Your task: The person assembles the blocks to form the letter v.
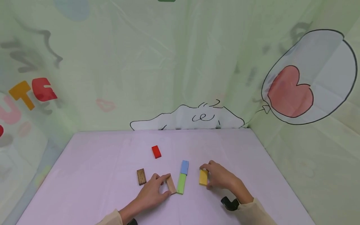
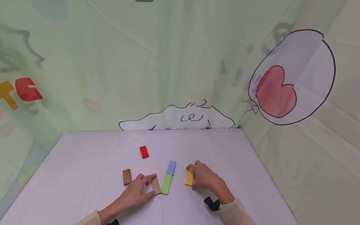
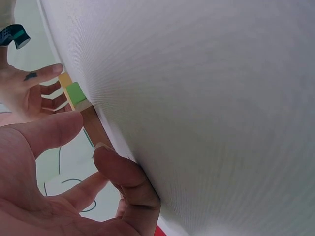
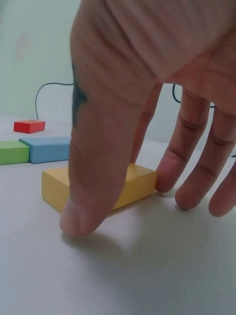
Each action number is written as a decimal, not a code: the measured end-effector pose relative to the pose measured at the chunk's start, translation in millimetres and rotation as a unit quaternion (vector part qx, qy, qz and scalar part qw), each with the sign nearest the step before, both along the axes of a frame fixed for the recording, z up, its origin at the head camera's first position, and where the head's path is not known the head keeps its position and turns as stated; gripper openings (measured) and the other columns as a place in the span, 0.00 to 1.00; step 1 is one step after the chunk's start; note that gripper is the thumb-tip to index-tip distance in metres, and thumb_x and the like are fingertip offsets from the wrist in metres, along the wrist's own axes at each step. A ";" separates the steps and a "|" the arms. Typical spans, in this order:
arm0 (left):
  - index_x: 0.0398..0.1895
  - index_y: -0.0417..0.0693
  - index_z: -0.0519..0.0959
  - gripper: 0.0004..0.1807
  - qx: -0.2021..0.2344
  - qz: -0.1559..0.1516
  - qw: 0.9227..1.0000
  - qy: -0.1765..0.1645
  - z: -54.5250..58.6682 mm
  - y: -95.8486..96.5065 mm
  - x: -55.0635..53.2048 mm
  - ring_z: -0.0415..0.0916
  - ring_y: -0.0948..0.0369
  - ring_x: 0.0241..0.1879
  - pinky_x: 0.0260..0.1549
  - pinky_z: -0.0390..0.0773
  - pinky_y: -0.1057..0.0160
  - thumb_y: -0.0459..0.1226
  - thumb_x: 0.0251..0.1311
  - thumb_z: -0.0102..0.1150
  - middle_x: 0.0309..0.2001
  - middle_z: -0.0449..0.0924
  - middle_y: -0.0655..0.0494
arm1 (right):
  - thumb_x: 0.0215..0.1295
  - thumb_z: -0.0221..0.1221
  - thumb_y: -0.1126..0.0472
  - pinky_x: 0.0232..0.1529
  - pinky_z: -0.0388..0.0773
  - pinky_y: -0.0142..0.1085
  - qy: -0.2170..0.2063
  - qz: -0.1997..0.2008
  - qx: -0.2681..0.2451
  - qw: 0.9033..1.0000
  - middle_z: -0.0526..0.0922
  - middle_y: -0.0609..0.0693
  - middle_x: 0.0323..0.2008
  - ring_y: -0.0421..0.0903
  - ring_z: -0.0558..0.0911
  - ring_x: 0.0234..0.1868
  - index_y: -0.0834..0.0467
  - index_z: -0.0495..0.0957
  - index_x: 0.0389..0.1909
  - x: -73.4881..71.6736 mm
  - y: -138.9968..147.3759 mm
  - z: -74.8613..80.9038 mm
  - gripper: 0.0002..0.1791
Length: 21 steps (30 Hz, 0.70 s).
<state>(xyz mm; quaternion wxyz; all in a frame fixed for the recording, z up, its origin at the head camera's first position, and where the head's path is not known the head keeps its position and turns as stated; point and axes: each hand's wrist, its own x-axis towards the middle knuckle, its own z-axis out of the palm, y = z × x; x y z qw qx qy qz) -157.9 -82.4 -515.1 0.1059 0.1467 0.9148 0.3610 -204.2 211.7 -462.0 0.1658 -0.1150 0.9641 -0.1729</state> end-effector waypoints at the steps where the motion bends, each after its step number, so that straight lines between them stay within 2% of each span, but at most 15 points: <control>1: 0.74 0.53 0.75 0.35 0.000 0.000 1.000 -0.001 0.2 0.1 0.4 0.66 0.63 0.33 0.30 0.66 0.67 0.46 0.63 0.72 0.43 0.72 0.54 | 0.44 0.83 0.67 0.52 0.82 0.46 0.001 0.001 0.001 1.000 0.79 0.52 0.49 0.46 0.77 0.45 0.56 0.82 0.61 0.1 0.2 -0.9 0.38; 21: 0.74 0.53 0.76 0.35 -0.009 0.007 1.000 0.003 1.8 1.9 1.3 0.67 0.63 0.34 0.30 0.67 0.67 0.45 0.62 0.72 0.42 0.72 0.54 | 0.44 0.84 0.64 0.52 0.83 0.46 0.021 -0.007 0.007 1.000 0.78 0.52 0.48 0.46 0.77 0.45 0.57 0.82 0.62 5.0 -1.6 -4.3 0.39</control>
